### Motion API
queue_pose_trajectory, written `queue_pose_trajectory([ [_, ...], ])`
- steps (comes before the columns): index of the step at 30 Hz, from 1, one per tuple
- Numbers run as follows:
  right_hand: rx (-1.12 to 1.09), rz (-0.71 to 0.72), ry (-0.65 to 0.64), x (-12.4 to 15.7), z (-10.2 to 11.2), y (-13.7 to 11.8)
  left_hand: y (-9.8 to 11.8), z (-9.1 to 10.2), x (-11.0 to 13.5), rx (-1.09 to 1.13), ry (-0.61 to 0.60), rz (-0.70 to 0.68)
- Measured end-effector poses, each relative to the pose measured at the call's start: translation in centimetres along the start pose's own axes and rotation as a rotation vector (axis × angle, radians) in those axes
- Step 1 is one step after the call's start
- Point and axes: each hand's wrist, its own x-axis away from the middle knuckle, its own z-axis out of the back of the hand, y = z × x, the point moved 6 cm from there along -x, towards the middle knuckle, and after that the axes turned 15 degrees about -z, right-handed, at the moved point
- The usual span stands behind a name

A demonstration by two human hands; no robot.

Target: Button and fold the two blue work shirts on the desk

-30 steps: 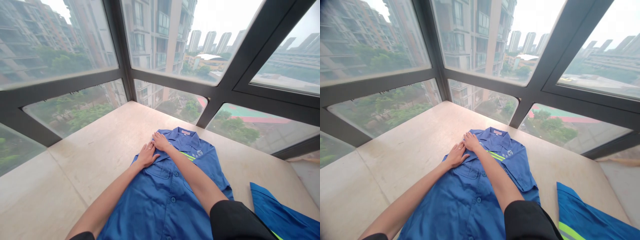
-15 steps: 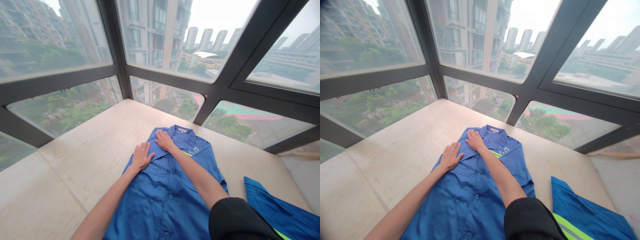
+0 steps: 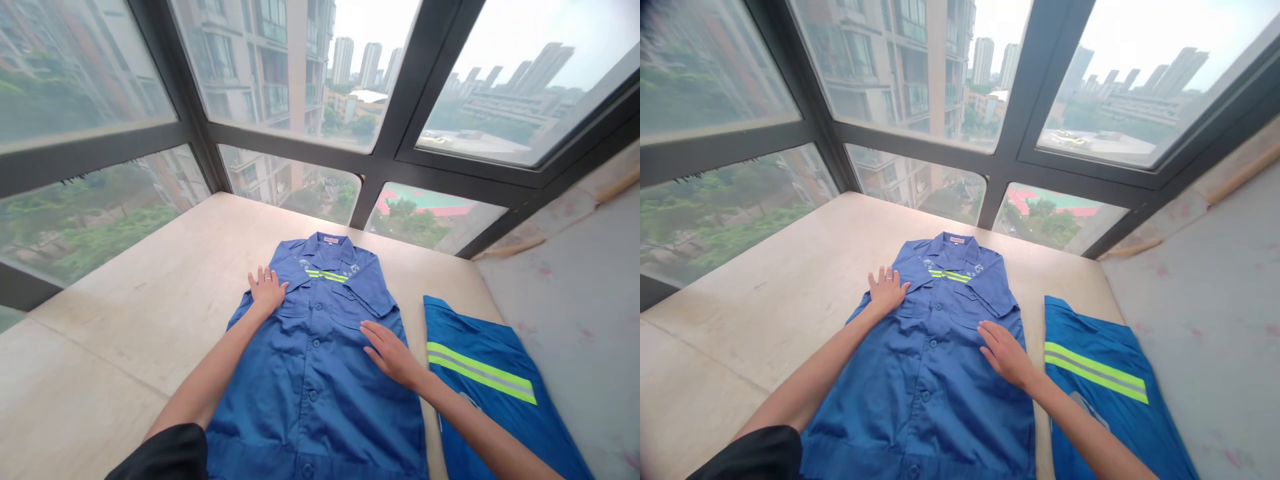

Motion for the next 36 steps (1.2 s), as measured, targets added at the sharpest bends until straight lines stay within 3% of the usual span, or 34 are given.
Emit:
queue_pose_trajectory([
  [3, 0.011, -0.052, -0.084, 5.0, -0.8, -0.9, 3.5, 2.8, -0.1, -0.024, 0.042, -0.092],
  [6, 0.029, -0.102, -0.151, 7.8, -2.0, -2.5, 9.9, 3.8, 1.0, 0.079, 0.050, -0.231],
  [9, 0.057, -0.142, -0.193, 8.7, -2.6, -3.1, 16.6, 2.1, 3.6, 0.208, -0.007, -0.335],
  [12, 0.091, -0.185, -0.225, 9.3, -2.8, -2.5, 20.6, -0.3, 6.4, 0.231, 0.006, -0.407],
  [15, 0.124, -0.202, -0.220, 10.6, -2.7, -1.9, 21.1, -1.3, 8.0, 0.210, 0.089, -0.469],
  [20, 0.154, -0.190, -0.211, 12.7, -2.5, -2.5, 19.4, -1.4, 7.6, 0.194, 0.055, -0.501],
  [24, 0.179, -0.249, -0.258, 12.5, -2.1, -3.2, 19.7, -0.5, 7.2, 0.176, 0.045, -0.472],
  [29, 0.161, -0.246, -0.324, 11.3, -0.6, -3.4, 21.4, 1.3, 7.6, 0.170, -0.163, -0.275],
  [33, 0.098, -0.216, -0.321, 10.0, 0.9, -2.3, 24.5, 2.7, 10.9, 0.190, -0.204, -0.280],
  [36, 0.036, -0.189, -0.340, 8.6, 1.3, -1.3, 26.4, 1.9, 14.9, 0.190, -0.183, -0.272],
])
